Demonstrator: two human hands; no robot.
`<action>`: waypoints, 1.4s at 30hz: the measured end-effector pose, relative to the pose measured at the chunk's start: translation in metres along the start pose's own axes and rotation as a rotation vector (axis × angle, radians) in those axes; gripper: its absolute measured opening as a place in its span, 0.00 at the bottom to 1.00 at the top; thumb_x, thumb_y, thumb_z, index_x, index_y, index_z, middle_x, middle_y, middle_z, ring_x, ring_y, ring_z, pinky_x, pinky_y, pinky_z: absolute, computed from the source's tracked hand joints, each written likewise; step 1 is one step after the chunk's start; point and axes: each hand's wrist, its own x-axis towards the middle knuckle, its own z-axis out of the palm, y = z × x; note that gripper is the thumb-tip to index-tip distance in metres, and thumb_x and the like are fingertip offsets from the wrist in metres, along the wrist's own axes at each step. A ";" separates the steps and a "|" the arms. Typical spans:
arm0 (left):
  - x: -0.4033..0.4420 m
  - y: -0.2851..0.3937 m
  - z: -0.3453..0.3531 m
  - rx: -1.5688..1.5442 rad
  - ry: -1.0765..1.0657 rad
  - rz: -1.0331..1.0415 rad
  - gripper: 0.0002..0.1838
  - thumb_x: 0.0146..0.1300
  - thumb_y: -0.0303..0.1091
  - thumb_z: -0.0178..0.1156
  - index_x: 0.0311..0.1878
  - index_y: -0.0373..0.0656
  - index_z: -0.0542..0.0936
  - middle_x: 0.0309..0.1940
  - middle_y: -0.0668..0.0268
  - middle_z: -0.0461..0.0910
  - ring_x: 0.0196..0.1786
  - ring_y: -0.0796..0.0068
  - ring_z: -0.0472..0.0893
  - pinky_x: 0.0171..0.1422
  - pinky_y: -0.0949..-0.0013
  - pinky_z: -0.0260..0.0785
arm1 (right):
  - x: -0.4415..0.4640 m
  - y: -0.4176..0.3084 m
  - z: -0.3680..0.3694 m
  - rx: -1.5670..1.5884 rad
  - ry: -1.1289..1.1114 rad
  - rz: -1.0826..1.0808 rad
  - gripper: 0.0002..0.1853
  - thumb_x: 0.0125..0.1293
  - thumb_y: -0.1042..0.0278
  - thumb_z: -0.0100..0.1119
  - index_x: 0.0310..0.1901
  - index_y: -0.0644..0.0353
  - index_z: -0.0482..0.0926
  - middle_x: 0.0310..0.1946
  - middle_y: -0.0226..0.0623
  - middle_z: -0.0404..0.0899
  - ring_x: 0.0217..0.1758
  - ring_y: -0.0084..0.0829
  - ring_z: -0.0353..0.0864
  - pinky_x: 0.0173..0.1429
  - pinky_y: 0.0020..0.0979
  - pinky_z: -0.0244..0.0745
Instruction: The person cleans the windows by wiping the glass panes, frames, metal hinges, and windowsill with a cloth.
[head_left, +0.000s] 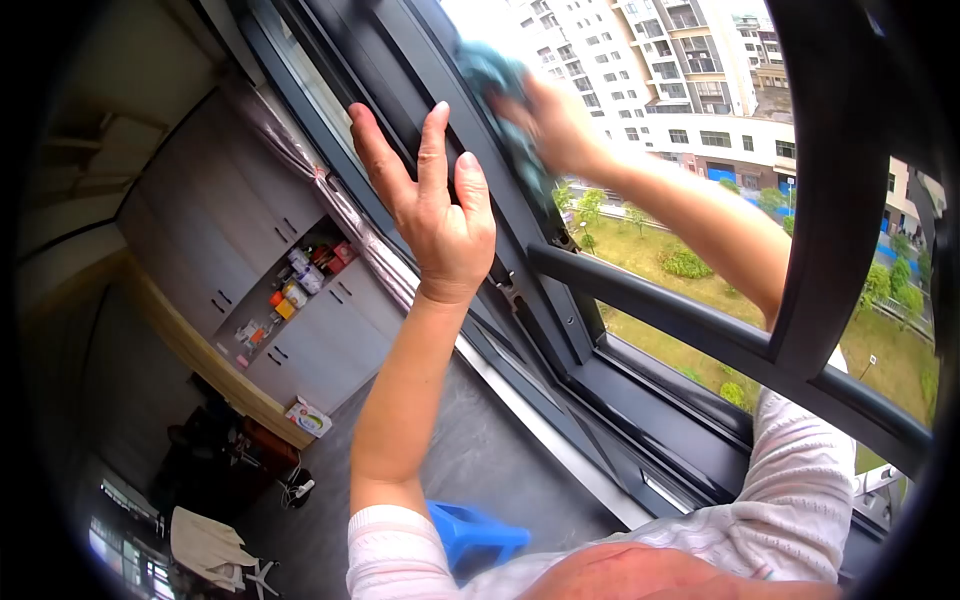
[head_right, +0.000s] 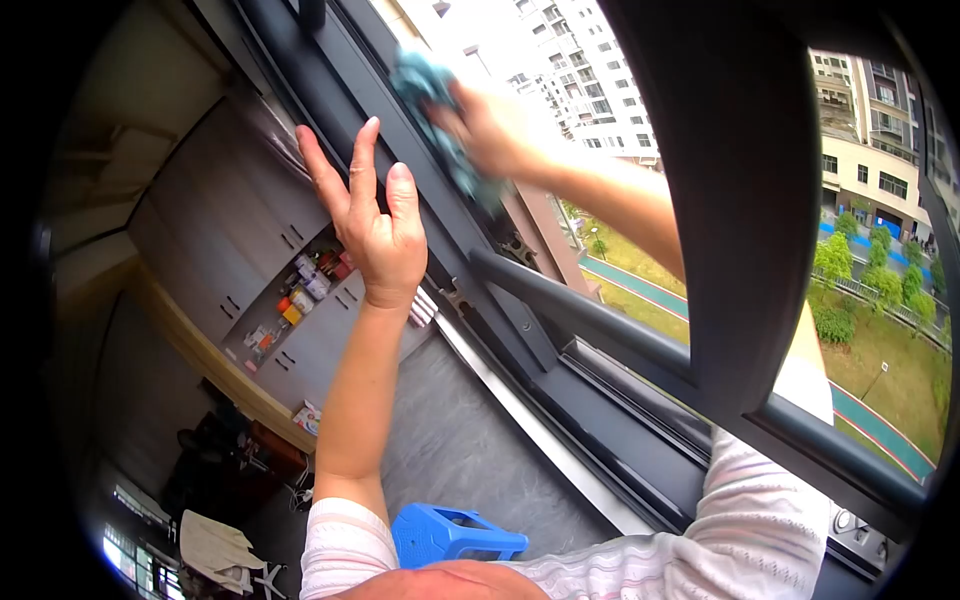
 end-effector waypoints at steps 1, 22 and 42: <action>0.000 0.000 -0.001 0.013 -0.005 0.007 0.22 0.60 0.28 0.55 0.60 0.41 0.73 0.72 0.41 0.41 0.74 0.41 0.44 0.74 0.50 0.40 | 0.036 -0.005 0.000 0.161 0.129 -0.113 0.14 0.67 0.63 0.54 0.48 0.63 0.74 0.37 0.45 0.82 0.41 0.31 0.80 0.48 0.33 0.73; -0.002 -0.008 0.000 -0.177 0.071 -0.056 0.28 0.65 0.27 0.48 0.69 0.40 0.59 0.73 0.51 0.44 0.75 0.49 0.44 0.76 0.54 0.39 | -0.055 0.025 0.006 0.008 0.084 -0.191 0.12 0.66 0.61 0.54 0.41 0.61 0.78 0.27 0.51 0.77 0.33 0.50 0.78 0.37 0.41 0.72; -0.082 0.080 -0.069 -0.273 -0.203 -0.271 0.24 0.49 0.20 0.63 0.53 0.41 0.76 0.48 0.56 0.74 0.49 0.58 0.78 0.53 0.66 0.71 | -0.162 -0.077 -0.026 0.997 -0.469 0.395 0.17 0.73 0.59 0.45 0.56 0.60 0.69 0.46 0.27 0.73 0.48 0.14 0.67 0.52 0.23 0.67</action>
